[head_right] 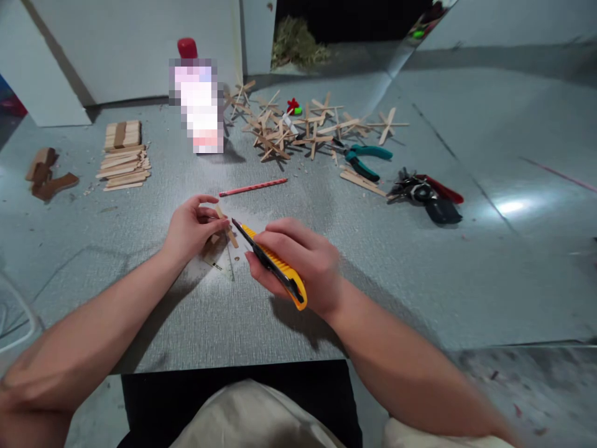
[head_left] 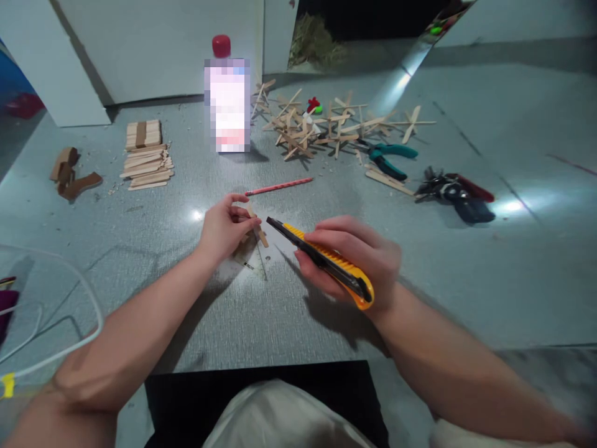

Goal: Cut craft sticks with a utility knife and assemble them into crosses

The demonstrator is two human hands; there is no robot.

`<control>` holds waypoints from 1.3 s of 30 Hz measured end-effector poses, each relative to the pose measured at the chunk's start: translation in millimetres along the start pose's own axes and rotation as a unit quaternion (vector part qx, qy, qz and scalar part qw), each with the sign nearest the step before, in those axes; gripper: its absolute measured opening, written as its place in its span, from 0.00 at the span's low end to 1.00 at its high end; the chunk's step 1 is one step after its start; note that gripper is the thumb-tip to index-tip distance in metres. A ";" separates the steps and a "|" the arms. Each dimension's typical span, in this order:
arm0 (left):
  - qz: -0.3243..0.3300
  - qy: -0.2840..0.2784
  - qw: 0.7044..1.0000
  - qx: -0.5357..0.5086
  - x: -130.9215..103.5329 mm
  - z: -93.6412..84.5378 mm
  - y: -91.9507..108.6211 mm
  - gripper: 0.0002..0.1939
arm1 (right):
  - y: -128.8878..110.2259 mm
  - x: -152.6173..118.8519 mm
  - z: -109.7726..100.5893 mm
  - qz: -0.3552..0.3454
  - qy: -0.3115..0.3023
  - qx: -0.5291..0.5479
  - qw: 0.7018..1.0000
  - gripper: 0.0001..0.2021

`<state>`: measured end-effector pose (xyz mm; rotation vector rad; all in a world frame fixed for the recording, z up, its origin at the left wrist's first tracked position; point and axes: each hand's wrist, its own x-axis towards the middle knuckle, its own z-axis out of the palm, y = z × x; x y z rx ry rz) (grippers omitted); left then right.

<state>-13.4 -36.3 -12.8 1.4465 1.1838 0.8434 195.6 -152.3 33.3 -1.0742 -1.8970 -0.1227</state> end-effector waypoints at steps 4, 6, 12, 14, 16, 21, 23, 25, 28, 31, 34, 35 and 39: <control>0.044 0.013 0.997 0.064 17.1 0.9 3.0 0.14 | 4.6 3.2 -2.3 0.015 0.011 -0.004 1.000 0.12; 0.068 0.022 0.992 0.104 28.9 2.5 7.6 0.13 | 9.1 4.4 -4.2 0.033 0.021 0.000 0.999 0.12; 0.139 0.037 0.961 0.237 65.4 1.9 20.2 0.04 | 22.0 4.1 -3.6 0.084 0.041 0.005 0.996 0.15; 0.153 0.032 0.953 0.261 75.1 -0.6 19.5 0.03 | 26.4 2.8 -0.4 0.108 0.029 0.022 0.993 0.16; 0.159 0.017 0.948 0.275 82.6 -3.1 16.2 0.03 | 31.6 0.9 3.3 0.135 0.014 0.043 0.990 0.15; 0.161 -0.022 0.944 0.286 87.5 -5.8 6.2 0.05 | 45.1 -3.8 11.2 0.229 0.007 0.079 0.970 0.12; 0.156 -0.028 0.947 0.281 84.9 -6.0 4.6 0.09 | 48.3 -3.0 14.3 0.259 0.023 0.093 0.961 0.11; 0.152 -0.037 0.948 0.278 81.8 -6.2 5.0 0.11 | 48.9 1.4 17.2 0.278 0.039 0.091 0.956 0.08; 0.152 -0.063 0.945 0.283 79.8 -8.0 8.4 0.11 | 44.7 15.0 21.3 0.283 0.008 0.054 0.958 0.09; 0.151 -0.087 0.941 0.290 83.5 -12.3 12.4 0.11 | 39.2 31.4 27.7 0.235 -0.046 0.044 0.970 0.16; 0.146 -0.105 0.941 0.287 89.2 -16.6 13.1 0.12 | 40.4 41.1 40.7 0.214 -0.057 0.080 0.972 0.17; 0.147 -0.107 0.939 0.290 90.4 -17.3 12.5 0.13 | 42.8 41.7 46.3 0.215 -0.052 0.088 0.971 0.16; 0.166 -0.105 0.927 0.320 90.6 -16.3 8.2 0.12 | 57.1 32.3 67.1 0.195 -0.021 0.072 0.978 0.15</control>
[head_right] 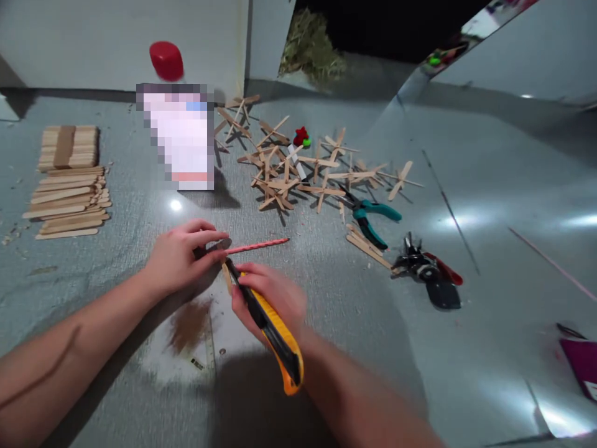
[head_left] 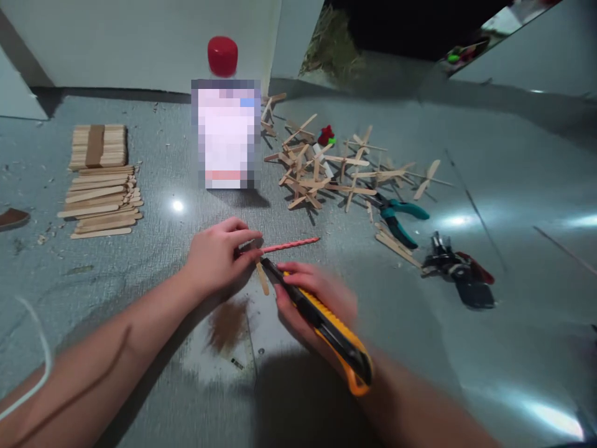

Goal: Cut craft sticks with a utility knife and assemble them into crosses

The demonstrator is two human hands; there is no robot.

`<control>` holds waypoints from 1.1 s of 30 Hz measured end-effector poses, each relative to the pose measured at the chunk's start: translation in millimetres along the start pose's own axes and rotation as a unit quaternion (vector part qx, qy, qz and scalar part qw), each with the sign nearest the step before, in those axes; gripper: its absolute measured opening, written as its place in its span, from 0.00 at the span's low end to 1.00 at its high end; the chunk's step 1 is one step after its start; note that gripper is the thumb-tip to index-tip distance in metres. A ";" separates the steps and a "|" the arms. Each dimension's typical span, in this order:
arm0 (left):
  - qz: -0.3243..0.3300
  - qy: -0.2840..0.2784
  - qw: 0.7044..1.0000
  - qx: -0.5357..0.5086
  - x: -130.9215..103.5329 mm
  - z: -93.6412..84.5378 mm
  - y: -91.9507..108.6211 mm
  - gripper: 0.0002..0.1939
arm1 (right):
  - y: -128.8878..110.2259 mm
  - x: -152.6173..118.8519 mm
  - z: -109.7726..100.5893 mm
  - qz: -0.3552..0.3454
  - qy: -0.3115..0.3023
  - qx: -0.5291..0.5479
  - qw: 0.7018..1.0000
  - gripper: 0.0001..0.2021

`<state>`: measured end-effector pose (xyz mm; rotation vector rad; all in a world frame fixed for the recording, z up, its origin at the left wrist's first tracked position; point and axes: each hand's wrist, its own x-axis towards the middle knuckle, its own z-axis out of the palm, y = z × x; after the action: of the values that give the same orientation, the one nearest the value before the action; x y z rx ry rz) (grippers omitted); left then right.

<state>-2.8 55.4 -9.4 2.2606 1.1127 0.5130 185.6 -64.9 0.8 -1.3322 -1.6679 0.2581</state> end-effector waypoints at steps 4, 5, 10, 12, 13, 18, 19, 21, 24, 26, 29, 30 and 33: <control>0.010 -0.002 1.000 0.013 -1.9 3.8 0.5 0.09 | 12.5 -8.8 5.4 -0.009 0.022 -0.025 0.999 0.15; 0.012 -0.003 1.000 0.013 -2.2 4.3 0.7 0.09 | 13.2 -10.3 4.7 -0.005 0.018 -0.022 1.000 0.15; 0.030 -0.025 0.999 0.012 -4.3 3.8 4.0 0.08 | 12.0 -9.6 -2.2 0.057 -0.037 0.039 0.997 0.13; 0.038 -0.040 0.998 0.026 -5.3 2.9 6.1 0.09 | 14.2 -9.1 -3.6 0.094 -0.029 0.071 0.993 0.11; 0.040 -0.046 0.998 0.032 -5.8 2.3 7.0 0.09 | 16.3 -9.5 -3.8 0.115 -0.021 0.091 0.989 0.10; 0.058 -0.072 0.995 0.049 -7.2 -0.9 9.0 0.11 | 28.8 -17.0 -2.1 0.192 -0.001 0.174 0.966 0.07; 0.062 -0.076 0.994 0.052 -7.3 -1.5 8.6 0.12 | 30.1 -18.6 -2.1 0.192 0.000 0.177 0.965 0.08; 0.064 -0.079 0.993 0.052 -7.4 -2.6 7.6 0.13 | 30.8 -20.9 -2.8 0.178 0.007 0.169 0.969 0.09; 0.060 -0.082 0.993 0.057 -8.1 -4.2 5.9 0.12 | 28.5 -21.1 -4.5 0.141 0.026 0.146 0.979 0.08; 0.062 -0.083 0.993 0.065 -8.9 -4.9 5.4 0.13 | 27.0 -18.9 -5.1 0.138 0.027 0.145 0.979 0.07; 0.070 -0.083 0.992 0.070 -10.2 -5.1 5.1 0.12 | 28.1 -13.4 -5.0 0.208 -0.001 0.212 0.955 0.11; 0.074 -0.084 0.991 0.068 -10.5 -4.8 4.9 0.11 | 29.6 -11.5 -4.9 0.245 -0.013 0.249 0.937 0.13; 0.091 -0.092 0.990 0.054 -10.4 -3.6 3.8 0.12 | 37.0 -6.8 -4.6 0.306 -0.049 0.319 0.896 0.18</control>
<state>-8.7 46.2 -5.1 2.4618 0.8655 0.3145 212.6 -58.2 -24.9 -1.2855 -1.0352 1.1554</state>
